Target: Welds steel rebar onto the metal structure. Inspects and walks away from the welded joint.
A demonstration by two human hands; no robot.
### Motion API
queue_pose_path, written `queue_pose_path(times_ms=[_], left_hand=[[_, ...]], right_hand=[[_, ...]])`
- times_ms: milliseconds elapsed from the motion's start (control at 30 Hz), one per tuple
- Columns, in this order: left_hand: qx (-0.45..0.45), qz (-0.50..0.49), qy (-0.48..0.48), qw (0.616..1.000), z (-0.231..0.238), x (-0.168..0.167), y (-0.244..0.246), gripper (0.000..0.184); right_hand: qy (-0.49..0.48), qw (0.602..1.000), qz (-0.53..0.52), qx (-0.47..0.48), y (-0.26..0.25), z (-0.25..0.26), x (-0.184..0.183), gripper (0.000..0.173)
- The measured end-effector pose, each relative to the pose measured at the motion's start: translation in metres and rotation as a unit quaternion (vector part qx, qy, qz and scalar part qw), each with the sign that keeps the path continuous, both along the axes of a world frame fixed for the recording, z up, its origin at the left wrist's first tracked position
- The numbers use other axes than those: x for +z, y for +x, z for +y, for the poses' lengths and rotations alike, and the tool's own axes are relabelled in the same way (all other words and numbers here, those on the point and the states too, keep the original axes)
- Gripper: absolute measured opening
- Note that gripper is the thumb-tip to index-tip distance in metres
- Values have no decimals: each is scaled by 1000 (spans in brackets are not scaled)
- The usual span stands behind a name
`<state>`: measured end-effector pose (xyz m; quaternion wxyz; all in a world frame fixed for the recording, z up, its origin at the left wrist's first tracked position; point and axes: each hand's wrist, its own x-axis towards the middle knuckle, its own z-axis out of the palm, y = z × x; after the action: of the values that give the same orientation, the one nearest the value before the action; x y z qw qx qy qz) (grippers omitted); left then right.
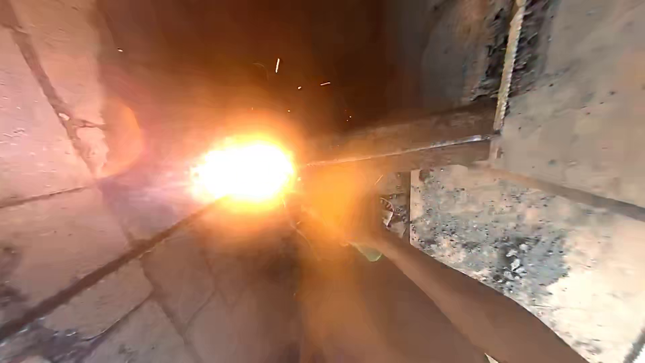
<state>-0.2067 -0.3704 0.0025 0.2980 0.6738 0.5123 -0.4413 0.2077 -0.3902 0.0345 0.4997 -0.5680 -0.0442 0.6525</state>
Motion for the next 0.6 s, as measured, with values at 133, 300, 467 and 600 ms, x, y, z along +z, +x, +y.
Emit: queue_pose_path(times_ms=[133, 300, 467, 600], left_hand=[[-31, 17, -10, 999, 2, 1, 2, 47], [-14, 15, -13, 1000, 6, 7, 13, 50], [0, -27, -4, 1000, 3, 5, 13, 44], [-27, -12, -16, 999, 6, 11, 18, 47]], right_hand=[[-2, 1000, -6, -6, 1, 1, 2, 45], [5, 1000, -14, -3, 0, 0, 1, 45], [4, 1000, 1, -6, -1, 2, -1, 45], [-4, 1000, -1, -7, 1, 3, 2, 43]])
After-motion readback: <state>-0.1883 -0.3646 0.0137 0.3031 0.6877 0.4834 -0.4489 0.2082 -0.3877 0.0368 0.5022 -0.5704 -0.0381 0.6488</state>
